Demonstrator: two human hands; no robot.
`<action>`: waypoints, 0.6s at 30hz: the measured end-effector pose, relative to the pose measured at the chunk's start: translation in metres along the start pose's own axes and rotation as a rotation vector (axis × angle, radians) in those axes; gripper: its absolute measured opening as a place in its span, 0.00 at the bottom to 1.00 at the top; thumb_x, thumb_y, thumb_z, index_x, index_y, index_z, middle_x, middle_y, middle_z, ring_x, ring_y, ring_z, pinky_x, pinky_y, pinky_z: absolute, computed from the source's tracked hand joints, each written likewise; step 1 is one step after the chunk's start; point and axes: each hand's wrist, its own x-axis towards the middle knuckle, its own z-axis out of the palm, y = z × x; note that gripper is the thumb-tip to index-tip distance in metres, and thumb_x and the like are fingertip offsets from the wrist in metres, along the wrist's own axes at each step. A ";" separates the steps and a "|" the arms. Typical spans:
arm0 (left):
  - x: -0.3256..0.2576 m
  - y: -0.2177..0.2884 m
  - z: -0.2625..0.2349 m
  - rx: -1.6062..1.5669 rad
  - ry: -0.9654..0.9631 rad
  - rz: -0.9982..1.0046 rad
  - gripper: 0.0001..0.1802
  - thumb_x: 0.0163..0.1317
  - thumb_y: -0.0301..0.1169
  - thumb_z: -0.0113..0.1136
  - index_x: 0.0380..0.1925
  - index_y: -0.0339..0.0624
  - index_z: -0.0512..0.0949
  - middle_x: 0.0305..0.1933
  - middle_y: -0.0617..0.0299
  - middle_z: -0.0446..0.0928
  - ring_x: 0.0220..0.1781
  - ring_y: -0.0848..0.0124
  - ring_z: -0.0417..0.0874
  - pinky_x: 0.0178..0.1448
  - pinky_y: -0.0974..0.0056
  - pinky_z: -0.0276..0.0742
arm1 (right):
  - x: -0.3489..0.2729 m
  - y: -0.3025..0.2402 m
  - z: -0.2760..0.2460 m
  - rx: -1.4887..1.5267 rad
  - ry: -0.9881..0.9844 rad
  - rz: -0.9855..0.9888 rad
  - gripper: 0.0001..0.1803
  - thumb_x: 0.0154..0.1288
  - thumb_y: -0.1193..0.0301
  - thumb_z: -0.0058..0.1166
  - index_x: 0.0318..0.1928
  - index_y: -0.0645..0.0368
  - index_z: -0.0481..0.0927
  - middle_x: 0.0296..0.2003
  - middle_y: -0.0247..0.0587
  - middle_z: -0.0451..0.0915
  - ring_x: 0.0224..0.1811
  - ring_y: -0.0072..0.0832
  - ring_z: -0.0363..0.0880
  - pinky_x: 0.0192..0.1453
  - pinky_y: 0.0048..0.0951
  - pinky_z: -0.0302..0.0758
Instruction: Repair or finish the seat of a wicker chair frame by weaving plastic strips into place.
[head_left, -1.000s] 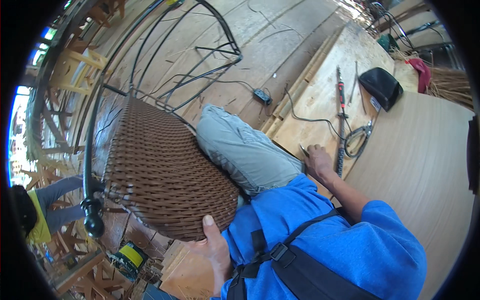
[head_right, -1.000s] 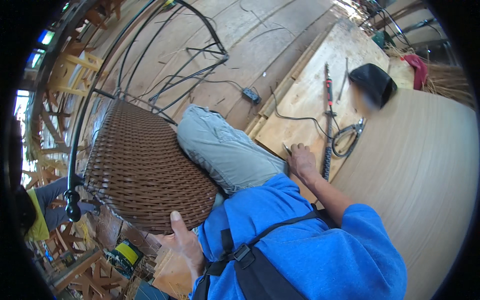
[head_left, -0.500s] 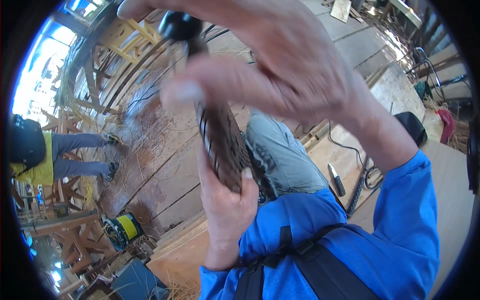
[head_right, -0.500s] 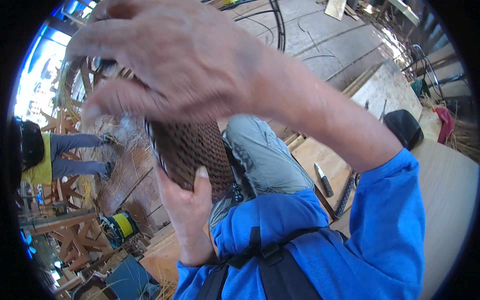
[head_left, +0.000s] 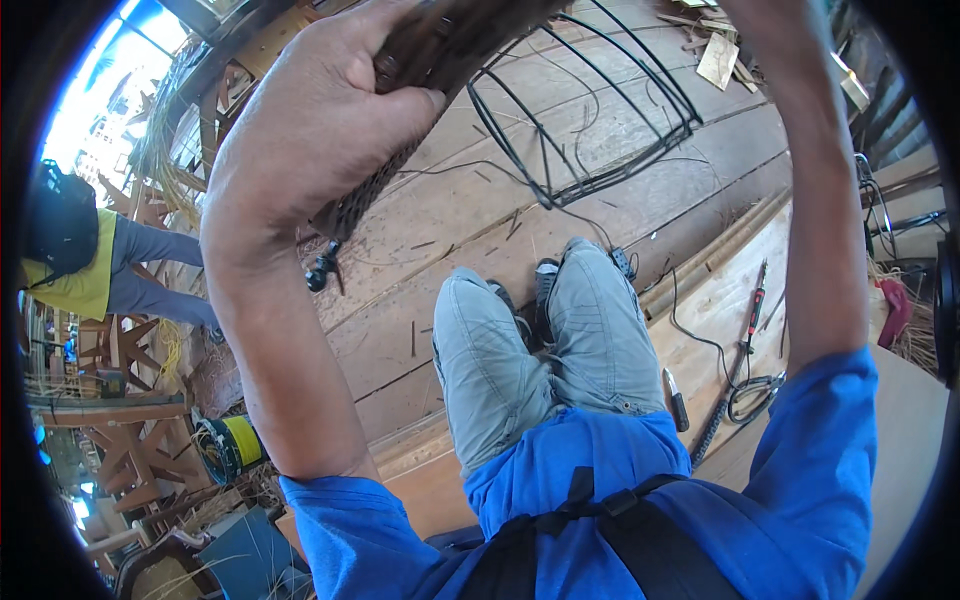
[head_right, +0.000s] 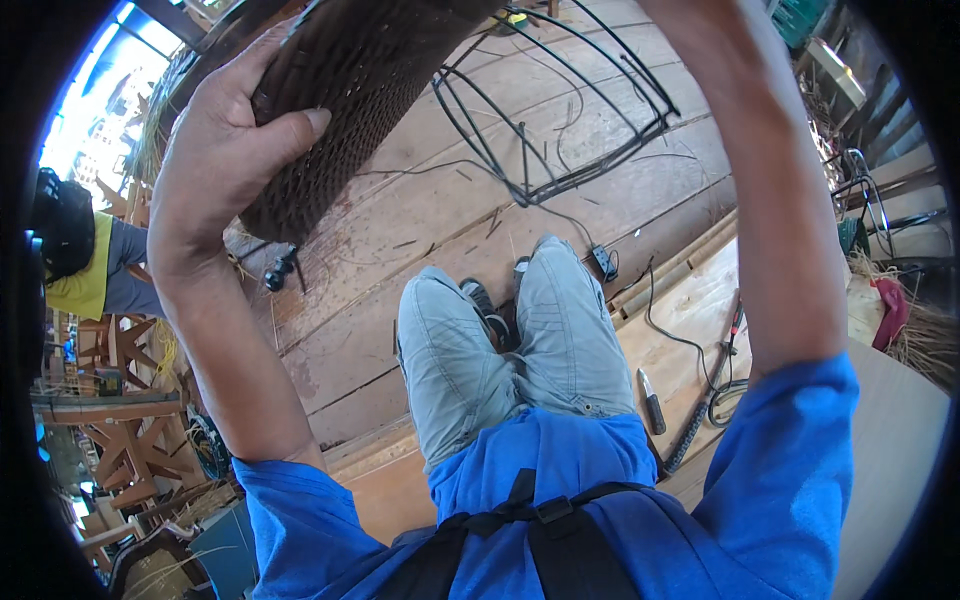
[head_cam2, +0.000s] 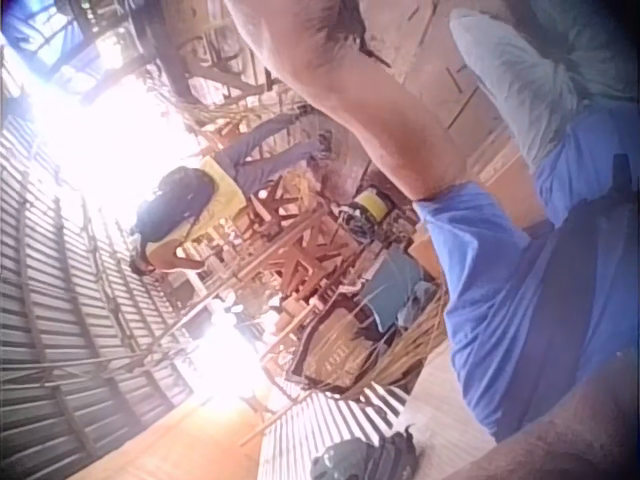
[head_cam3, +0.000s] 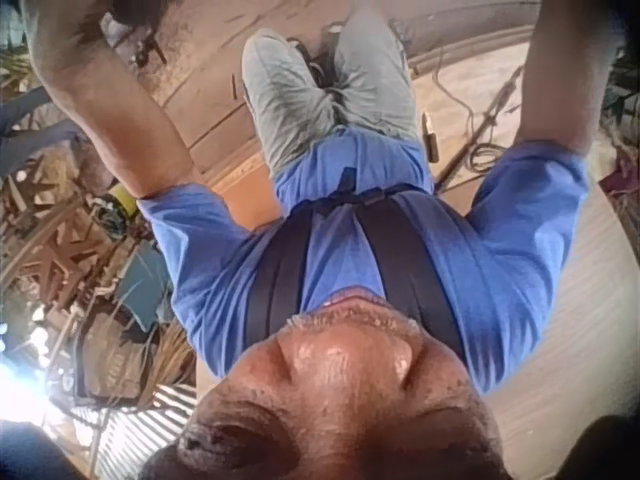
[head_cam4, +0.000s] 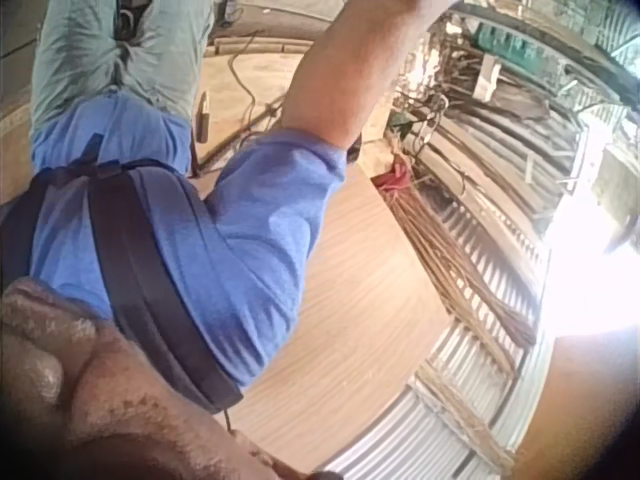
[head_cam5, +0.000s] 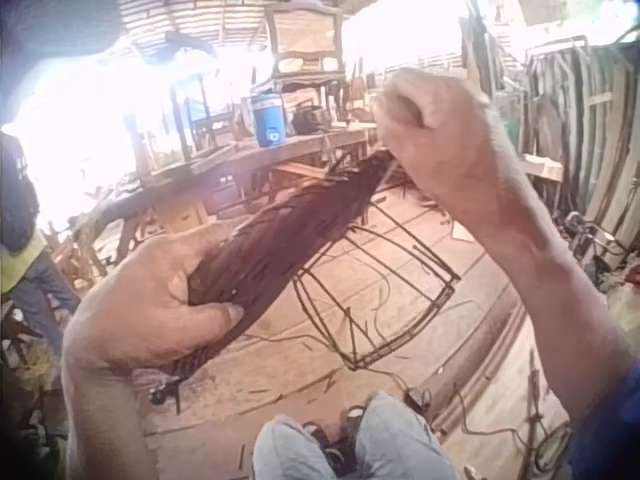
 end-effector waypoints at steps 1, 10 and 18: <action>0.006 0.000 0.003 0.051 -0.103 0.122 0.31 0.49 0.23 0.54 0.58 0.40 0.69 0.44 0.61 0.79 0.43 0.76 0.78 0.54 0.71 0.70 | -0.015 0.003 -0.016 -0.125 0.060 -0.012 0.12 0.62 0.77 0.45 0.21 0.60 0.64 0.16 0.32 0.62 0.17 0.20 0.60 0.22 0.25 0.63; -0.042 -0.039 0.109 0.364 -0.414 0.330 0.38 0.40 0.13 0.50 0.58 0.41 0.67 0.60 0.50 0.68 0.63 0.53 0.67 0.64 0.53 0.64 | -0.246 0.000 -0.034 -0.069 -0.074 0.434 0.12 0.58 0.82 0.49 0.44 0.65 0.74 0.35 0.44 0.76 0.35 0.30 0.76 0.43 0.27 0.73; -0.102 -0.079 0.199 0.621 -0.493 0.291 0.28 0.53 0.25 0.49 0.58 0.34 0.64 0.62 0.51 0.65 0.65 0.57 0.66 0.64 0.52 0.62 | -0.391 -0.007 -0.017 0.146 -0.125 0.943 0.15 0.56 0.85 0.47 0.45 0.62 0.68 0.34 0.45 0.72 0.34 0.32 0.73 0.41 0.28 0.72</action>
